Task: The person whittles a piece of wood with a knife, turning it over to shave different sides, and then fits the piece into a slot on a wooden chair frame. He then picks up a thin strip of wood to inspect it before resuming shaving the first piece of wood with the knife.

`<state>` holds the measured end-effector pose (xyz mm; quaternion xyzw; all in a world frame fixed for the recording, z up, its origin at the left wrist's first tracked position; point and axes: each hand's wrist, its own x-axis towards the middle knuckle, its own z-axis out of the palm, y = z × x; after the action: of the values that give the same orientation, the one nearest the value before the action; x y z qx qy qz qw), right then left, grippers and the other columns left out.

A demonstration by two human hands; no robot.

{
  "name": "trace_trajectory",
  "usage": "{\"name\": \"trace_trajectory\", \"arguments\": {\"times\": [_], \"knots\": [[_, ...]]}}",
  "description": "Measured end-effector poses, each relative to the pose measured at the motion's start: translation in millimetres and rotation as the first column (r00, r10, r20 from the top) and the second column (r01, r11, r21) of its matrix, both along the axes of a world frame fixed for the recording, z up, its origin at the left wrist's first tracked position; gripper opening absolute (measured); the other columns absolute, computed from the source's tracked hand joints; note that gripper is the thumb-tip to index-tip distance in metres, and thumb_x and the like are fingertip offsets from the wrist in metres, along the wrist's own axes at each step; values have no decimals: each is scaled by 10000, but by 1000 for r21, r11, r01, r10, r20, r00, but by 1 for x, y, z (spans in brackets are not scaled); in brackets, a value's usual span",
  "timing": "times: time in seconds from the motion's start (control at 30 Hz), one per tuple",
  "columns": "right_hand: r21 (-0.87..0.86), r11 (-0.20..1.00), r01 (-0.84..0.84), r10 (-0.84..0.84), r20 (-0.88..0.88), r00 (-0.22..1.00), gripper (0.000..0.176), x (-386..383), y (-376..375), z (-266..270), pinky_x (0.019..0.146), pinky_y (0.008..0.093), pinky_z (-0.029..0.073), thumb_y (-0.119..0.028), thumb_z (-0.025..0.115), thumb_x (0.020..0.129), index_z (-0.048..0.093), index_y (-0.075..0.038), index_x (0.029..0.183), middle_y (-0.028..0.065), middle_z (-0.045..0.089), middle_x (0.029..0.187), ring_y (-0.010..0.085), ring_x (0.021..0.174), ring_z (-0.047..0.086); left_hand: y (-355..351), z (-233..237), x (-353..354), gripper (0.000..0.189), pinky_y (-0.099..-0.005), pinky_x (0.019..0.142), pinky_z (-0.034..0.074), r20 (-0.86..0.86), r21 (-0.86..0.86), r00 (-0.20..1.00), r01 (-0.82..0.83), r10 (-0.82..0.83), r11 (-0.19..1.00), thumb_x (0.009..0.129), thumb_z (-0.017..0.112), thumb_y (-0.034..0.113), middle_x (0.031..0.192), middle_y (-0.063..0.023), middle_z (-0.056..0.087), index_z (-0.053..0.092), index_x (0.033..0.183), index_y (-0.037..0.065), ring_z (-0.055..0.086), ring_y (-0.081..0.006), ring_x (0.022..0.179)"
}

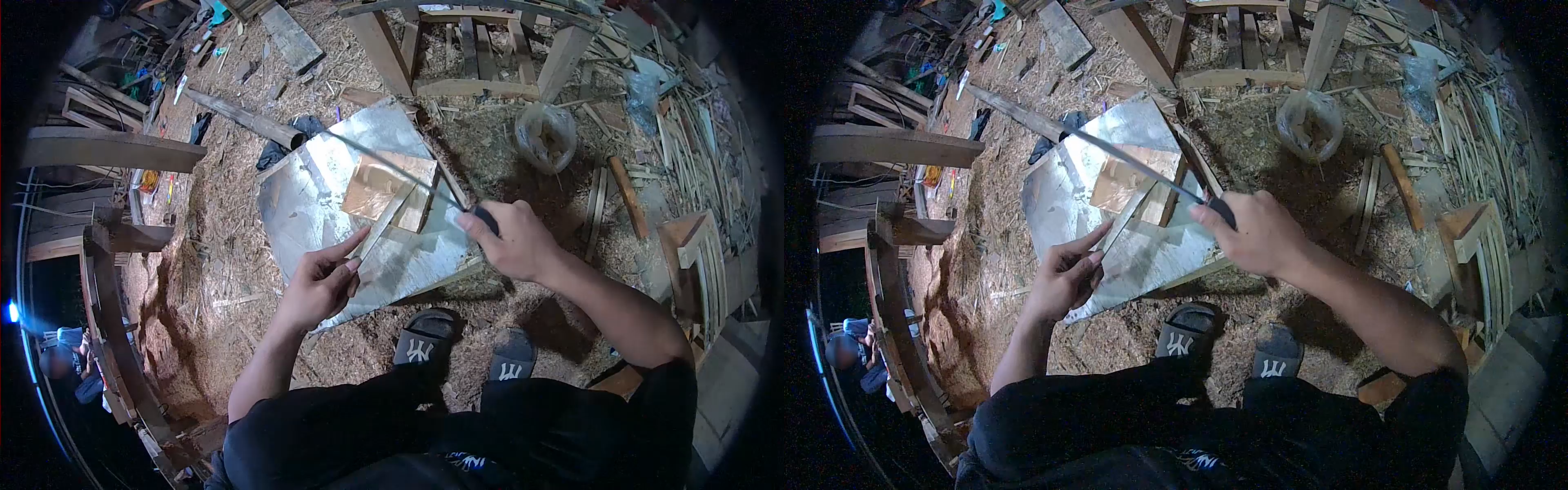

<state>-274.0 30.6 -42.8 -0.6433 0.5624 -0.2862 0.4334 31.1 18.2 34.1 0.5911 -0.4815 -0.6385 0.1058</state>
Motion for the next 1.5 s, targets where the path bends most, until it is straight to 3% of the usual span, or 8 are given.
{"name": "trace_trajectory", "arguments": {"times": [0.1,0.2,0.57,1.0,1.2,1.3,1.4,1.5], "knots": [[36,996,-76,80,-95,992,611,4,0,3,547,458,522,-537,524,1008,635,24,794,170,623,589,328,565,676,2,-4,-2,461,-214,486,312,32,-11,999,-19,19,1000,1048,498,71,661,45,512,489,1503,153,399,-36,531],[-22,982,-185,174,-247,953,594,10,-2,10,652,525,579,-536,519,1002,625,29,853,229,651,627,415,665,717,4,-11,1,464,-214,498,308,-72,-4,995,-75,74,997,1048,504,70,664,43,516,483,1505,145,400,-38,543],[-48,986,-158,131,-354,926,620,4,-8,-2,578,506,580,-565,522,992,624,33,866,202,646,601,390,597,710,16,-19,-1,477,-207,482,284,-112,9,989,-99,99,995,1053,473,70,666,49,503,440,1527,115,367,-33,517],[-186,962,-200,83,-498,863,549,-12,-13,-14,519,484,573,-547,578,966,607,-3,900,185,660,618,379,586,706,22,-57,-5,495,-229,621,369,-284,-122,958,-68,31,990,1036,465,27,746,28,511,425,1528,69,421,-66,672],[-258,932,-254,94,-504,859,537,-10,-5,-16,502,464,579,-559,578,964,575,-33,860,161,652,598,352,568,708,21,-46,-8,492,-225,620,370,-205,-86,978,-47,29,995,1041,469,42,743,32,500,426,1529,79,419,-65,671],[-244,951,-188,57,-463,885,553,-18,-10,-26,492,464,581,-576,563,967,573,-32,864,152,651,596,340,560,709,20,-49,-11,496,-226,613,369,-185,-99,982,-50,31,994,1045,467,47,743,32,497,414,1537,84,417,-65,670],[-255,941,-223,59,-524,850,571,-15,-7,-25,481,468,577,-593,550,968,569,-31,868,150,652,599,330,551,707,22,-56,-8,497,-229,604,366,-275,-52,958,-98,80,994,1051,465,55,743,28,494,404,1543,87,410,-68,661],[-314,914,-258,62,-520,852,569,-19,-5,-28,470,457,573,-591,558,966,561,-31,862,143,645,587,327,531,698,21,-47,-11,495,-232,593,360,-255,-44,965,-73,60,996,1052,466,57,733,28,480,403,1542,84,400,-75,643]]}}
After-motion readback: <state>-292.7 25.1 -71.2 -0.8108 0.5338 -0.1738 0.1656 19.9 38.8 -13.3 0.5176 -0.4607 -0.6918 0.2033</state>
